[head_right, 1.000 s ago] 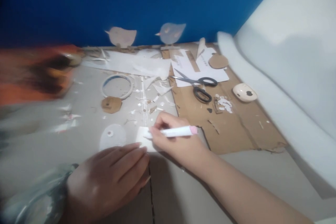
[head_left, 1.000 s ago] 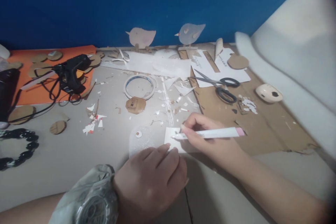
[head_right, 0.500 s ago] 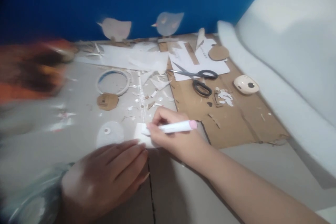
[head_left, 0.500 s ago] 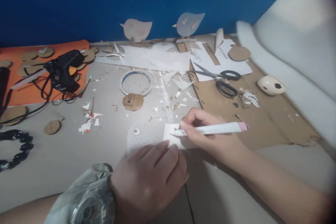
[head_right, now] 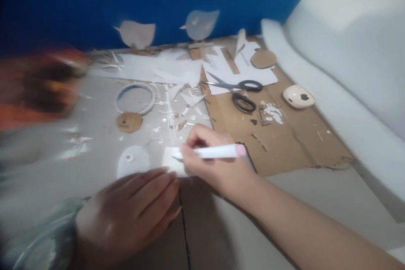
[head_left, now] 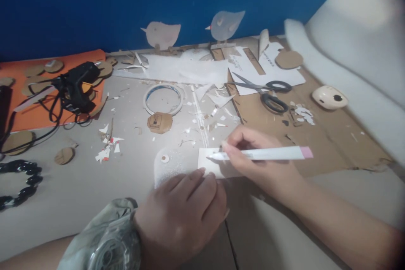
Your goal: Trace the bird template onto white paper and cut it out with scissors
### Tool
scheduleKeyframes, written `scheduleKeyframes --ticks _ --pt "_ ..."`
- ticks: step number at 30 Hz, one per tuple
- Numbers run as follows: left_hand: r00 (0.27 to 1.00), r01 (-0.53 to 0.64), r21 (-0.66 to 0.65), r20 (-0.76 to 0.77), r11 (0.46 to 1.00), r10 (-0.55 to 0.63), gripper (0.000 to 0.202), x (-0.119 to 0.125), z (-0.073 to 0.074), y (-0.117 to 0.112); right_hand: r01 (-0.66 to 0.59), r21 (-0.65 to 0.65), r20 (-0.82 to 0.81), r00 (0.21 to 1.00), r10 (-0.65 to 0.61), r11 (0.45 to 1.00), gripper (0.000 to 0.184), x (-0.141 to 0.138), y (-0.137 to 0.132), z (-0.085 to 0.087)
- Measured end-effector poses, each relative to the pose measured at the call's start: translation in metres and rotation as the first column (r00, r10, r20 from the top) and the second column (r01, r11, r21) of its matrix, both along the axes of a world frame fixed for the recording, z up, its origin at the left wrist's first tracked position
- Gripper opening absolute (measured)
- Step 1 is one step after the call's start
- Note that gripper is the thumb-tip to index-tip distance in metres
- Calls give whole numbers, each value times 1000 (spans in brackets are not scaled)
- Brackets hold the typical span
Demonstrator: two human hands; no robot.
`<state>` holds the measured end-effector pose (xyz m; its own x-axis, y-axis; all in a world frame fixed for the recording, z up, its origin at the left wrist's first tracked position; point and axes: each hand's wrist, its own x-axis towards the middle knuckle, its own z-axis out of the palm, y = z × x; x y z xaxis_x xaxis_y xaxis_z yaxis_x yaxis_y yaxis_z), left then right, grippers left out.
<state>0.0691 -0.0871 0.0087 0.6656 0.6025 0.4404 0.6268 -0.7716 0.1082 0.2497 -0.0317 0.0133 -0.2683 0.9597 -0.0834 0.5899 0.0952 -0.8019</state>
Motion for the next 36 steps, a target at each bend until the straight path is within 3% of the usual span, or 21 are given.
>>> scheduleKeyframes --ticks 14,24,30,36 --pt "1000 9 -4 -20 1000 -9 19 -2 -3 -1 69 30 -21 997 -68 997 18 -2 2 0" --pt "999 34 -19 -25 999 -34 17 -4 0 1 65 -71 -156 985 -75 995 21 1 3 -1" --pt "997 43 -74 -59 996 -47 16 -2 -2 0 -122 -119 -178 979 100 985 17 7 3 2" --pt "999 -27 -82 -25 996 25 20 2 -8 -2 -31 -96 -69 997 25 995 14 7 3 4"
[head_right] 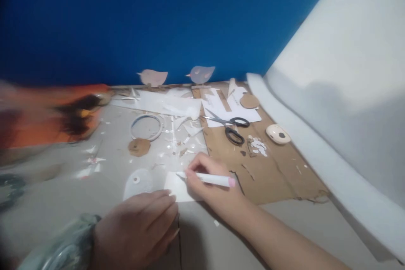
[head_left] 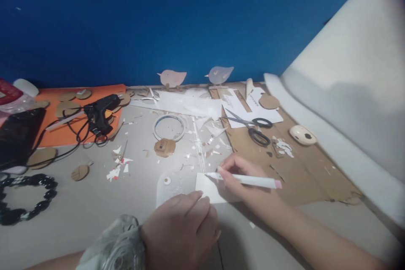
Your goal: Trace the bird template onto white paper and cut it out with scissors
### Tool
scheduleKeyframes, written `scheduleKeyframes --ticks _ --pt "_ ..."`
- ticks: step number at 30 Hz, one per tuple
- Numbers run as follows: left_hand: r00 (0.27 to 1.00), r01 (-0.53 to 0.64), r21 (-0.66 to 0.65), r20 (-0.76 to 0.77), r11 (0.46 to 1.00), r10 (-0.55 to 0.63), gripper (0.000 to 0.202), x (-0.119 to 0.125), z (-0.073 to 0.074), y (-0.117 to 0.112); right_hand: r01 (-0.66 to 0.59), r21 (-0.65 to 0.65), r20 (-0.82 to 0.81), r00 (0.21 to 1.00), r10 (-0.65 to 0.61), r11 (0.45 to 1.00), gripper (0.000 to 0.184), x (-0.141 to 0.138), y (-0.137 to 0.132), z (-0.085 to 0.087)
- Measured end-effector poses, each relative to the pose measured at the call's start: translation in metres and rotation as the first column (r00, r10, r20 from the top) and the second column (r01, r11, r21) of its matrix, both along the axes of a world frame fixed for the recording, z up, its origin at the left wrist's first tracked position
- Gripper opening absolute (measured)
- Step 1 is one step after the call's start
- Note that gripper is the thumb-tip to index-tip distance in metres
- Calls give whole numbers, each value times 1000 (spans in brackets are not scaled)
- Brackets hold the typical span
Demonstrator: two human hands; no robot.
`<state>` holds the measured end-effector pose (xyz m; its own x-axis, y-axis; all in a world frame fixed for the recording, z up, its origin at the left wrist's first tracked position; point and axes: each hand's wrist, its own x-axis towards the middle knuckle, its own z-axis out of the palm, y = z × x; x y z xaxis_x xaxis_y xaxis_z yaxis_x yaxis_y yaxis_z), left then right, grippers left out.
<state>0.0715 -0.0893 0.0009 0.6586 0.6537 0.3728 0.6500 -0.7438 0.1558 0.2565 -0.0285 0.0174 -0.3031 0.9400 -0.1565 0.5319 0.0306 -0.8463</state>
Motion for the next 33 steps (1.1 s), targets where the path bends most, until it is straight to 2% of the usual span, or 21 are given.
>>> scheduleKeyframes --ticks 9,14,20,23,33 --pt "1000 -9 90 24 996 7 28 -1 0 2 -30 6 -37 999 31 1000 13 0 2 -6" --pt "997 -65 116 44 991 60 33 1 2 2 6 12 -53 999 -5 1000 12 -1 3 -4" --pt "995 -91 181 62 979 81 32 2 -1 2 -49 -10 -44 998 49 999 13 1 3 -2" --pt "997 -72 116 21 991 70 29 2 -1 1 -33 0 -35 999 33 999 13 2 3 -3" --pt "993 -66 -63 -101 996 59 8 1 4 -1 -96 -53 -4 995 96 994 14 3 4 -1"
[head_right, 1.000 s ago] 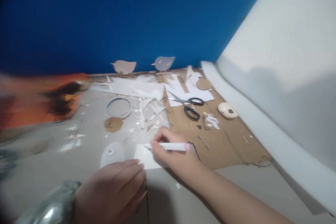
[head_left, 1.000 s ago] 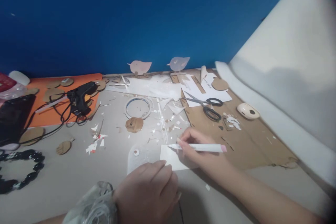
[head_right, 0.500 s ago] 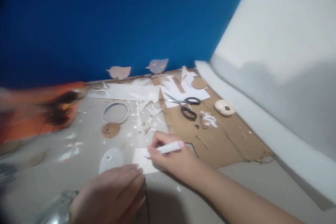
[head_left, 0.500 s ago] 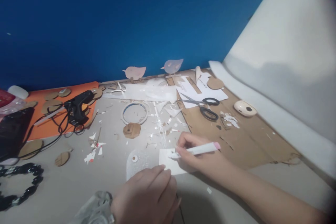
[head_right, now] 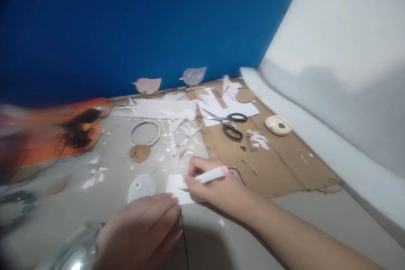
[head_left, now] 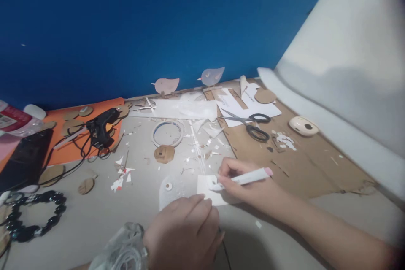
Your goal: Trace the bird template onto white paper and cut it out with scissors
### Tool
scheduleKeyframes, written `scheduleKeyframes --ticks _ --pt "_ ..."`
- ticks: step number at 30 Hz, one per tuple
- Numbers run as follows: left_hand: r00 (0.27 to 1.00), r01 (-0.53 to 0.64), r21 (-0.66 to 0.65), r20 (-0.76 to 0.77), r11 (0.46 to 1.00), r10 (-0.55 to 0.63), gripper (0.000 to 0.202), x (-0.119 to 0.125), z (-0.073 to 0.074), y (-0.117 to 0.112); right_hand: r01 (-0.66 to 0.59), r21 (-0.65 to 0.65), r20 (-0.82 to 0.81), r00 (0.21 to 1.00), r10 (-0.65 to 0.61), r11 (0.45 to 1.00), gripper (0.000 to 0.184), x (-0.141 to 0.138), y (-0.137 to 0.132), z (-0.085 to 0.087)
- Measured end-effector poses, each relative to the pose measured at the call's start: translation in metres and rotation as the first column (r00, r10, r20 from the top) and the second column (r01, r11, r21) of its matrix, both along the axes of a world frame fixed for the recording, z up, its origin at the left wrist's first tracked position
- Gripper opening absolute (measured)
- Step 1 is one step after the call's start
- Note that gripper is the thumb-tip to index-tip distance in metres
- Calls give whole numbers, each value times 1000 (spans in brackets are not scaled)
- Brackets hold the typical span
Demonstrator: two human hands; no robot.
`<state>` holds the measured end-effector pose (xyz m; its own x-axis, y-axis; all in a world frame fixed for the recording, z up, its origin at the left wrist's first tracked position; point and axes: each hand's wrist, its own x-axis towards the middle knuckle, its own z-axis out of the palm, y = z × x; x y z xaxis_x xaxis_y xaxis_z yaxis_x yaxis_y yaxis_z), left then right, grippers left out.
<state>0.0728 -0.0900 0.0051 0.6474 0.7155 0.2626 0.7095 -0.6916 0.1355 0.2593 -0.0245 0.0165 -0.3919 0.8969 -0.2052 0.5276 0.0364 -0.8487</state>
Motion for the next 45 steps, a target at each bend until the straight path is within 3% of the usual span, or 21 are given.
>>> scheduleKeyframes --ticks 8,11,16,19,29,37,45 --pt "994 78 32 69 996 -80 12 0 -1 2 -12 23 -118 993 14 1000 15 1 -4 -2" --pt "997 39 -1 70 999 -39 12 1 2 2 -46 0 -133 990 46 999 12 1 -6 -1" --pt "999 -20 -1 42 1000 20 15 4 4 0 28 16 -82 996 -27 999 13 -1 -6 -1" --pt "999 -31 7 27 999 31 18 5 4 0 -24 -1 -41 999 24 1000 12 -3 -7 -4" --pt "996 -12 172 85 985 -2 35 5 1 0 8 25 -27 1000 -8 1000 13 -3 -6 -6" --pt "995 40 241 78 970 -60 23 1 -6 -2 46 20 8 999 -46 999 12 -4 -4 -3" --pt "995 54 205 68 977 -69 23 -1 -5 0 57 16 -4 998 -57 998 13 -6 0 4"
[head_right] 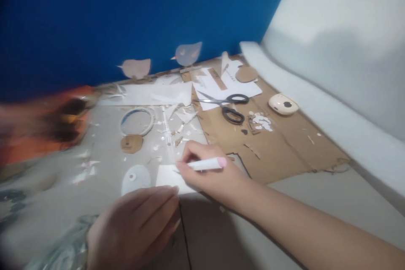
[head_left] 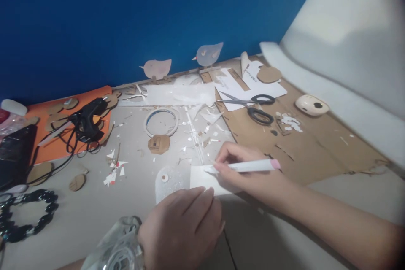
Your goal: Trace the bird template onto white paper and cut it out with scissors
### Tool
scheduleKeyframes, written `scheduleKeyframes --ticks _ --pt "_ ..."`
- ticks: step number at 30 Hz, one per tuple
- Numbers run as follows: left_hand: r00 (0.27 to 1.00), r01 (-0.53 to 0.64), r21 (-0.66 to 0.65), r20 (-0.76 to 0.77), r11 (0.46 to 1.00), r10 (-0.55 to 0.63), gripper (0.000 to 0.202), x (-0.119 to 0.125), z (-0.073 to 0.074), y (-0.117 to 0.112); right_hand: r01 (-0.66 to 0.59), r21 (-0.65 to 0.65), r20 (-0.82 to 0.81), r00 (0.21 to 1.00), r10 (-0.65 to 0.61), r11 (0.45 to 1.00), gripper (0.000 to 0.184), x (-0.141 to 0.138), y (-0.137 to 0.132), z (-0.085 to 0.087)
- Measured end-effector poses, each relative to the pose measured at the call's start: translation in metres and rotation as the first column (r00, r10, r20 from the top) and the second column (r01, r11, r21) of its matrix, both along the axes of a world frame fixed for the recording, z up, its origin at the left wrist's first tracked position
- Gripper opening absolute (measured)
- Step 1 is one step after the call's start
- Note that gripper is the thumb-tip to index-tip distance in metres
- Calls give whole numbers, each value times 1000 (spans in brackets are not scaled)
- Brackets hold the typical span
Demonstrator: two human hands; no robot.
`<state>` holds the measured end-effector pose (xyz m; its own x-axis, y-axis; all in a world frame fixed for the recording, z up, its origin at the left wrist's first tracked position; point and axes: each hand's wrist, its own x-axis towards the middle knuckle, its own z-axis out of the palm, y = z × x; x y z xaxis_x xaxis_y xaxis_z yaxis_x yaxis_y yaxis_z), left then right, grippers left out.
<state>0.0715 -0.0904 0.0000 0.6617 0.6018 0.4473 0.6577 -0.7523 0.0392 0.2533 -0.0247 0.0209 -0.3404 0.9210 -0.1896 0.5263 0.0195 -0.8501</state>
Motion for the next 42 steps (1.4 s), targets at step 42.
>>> scheduleKeyframes --ticks 42 --pt "997 82 -99 -1 992 -83 16 -4 10 8 -58 69 35 998 55 996 14 7 -2 -8"
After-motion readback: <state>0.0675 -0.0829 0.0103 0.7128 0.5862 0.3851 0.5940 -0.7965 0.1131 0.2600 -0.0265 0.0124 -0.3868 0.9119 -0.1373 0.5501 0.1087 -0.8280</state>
